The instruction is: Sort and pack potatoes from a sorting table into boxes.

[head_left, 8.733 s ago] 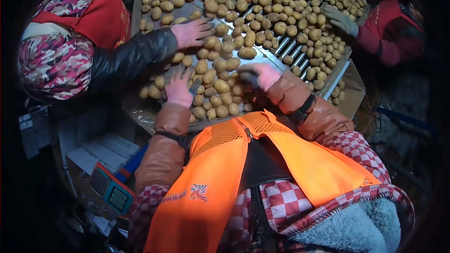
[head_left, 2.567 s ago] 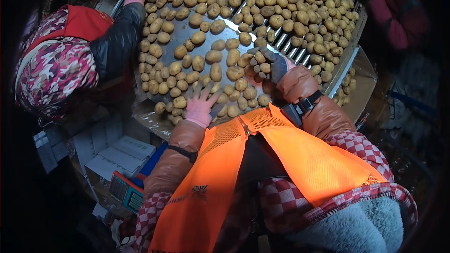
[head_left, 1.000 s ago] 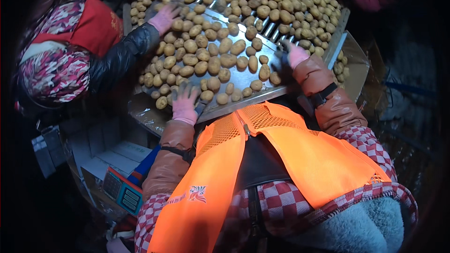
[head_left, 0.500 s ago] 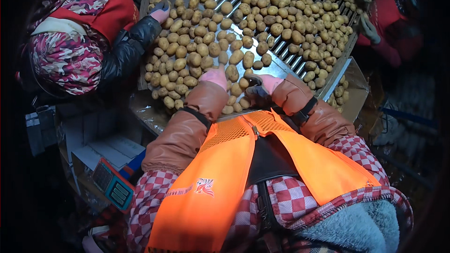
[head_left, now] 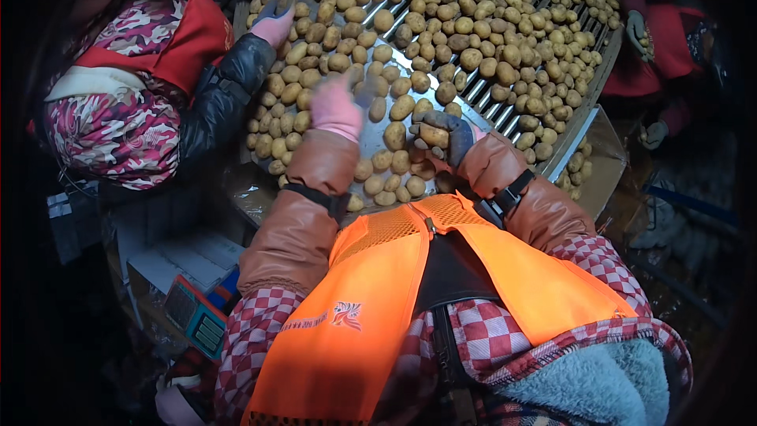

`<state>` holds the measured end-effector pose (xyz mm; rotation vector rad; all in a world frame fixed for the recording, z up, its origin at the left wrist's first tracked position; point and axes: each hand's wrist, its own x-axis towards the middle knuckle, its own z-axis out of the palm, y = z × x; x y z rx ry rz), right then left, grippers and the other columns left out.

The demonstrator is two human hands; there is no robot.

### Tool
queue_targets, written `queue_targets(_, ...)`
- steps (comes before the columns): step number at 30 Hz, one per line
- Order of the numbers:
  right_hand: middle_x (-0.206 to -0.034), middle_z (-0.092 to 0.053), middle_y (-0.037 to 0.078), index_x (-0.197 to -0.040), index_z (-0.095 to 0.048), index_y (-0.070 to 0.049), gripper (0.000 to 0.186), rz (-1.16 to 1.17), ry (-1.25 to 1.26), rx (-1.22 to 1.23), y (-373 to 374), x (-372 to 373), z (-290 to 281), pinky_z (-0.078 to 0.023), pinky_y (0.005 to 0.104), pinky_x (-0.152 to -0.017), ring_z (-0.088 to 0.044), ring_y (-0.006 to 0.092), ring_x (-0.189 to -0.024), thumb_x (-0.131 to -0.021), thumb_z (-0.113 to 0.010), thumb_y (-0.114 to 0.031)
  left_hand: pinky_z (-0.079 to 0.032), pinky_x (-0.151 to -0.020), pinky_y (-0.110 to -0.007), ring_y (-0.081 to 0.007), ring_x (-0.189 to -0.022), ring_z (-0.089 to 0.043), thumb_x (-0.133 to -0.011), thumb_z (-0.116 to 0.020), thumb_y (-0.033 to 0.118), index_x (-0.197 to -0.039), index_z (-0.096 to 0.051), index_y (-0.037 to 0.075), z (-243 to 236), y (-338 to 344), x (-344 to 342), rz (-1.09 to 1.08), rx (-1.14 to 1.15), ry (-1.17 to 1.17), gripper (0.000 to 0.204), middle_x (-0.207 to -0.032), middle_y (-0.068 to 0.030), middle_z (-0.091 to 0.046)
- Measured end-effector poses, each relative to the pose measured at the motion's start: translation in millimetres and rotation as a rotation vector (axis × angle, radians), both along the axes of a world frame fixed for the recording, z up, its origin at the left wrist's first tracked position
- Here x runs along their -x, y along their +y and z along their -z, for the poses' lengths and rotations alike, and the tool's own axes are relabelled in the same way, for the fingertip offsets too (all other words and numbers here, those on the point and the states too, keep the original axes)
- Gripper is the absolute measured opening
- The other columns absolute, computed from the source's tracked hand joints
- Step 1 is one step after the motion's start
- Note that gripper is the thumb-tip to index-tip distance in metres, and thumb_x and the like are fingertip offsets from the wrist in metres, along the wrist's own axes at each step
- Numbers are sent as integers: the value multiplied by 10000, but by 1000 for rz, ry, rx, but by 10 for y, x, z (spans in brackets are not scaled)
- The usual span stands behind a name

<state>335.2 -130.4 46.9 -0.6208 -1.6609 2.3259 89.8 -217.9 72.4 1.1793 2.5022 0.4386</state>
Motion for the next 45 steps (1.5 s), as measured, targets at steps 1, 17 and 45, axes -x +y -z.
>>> queue_targets(1,-1031,-680,51,-1160,-617,-50,310,-17,40,18,28,10,6,-537,320,-760,-659,211,-909,-892,-679,-193,-441,-1015,-486,-390,-1246,-533,-898,-582,580,-1349,-576,235,62,21,191,-67,9,296,568,-1324,-195,-578)
queue_targets(17,-1295,-563,287,-1314,-589,-196,506,470,-592,-1355,1549,484,-293,-521,467,-905,-607,418,-1108,-832,-725,-270,-486,-903,-431,-346,-1045,-609,-748,-656,69,-1215,-645,148,496,-1054,335,-16,40,87,474,-1162,-124,-645)
queue_targets(45,-993,-683,46,-1161,-676,-80,256,485,-1522,-537,771,-3294,84,-508,273,-766,-638,170,-876,-913,-671,-143,-311,-1075,-573,-311,-1225,-535,-865,-631,345,-1339,-566,233,479,-1032,-510,278,272,155,492,-1405,-109,-496)
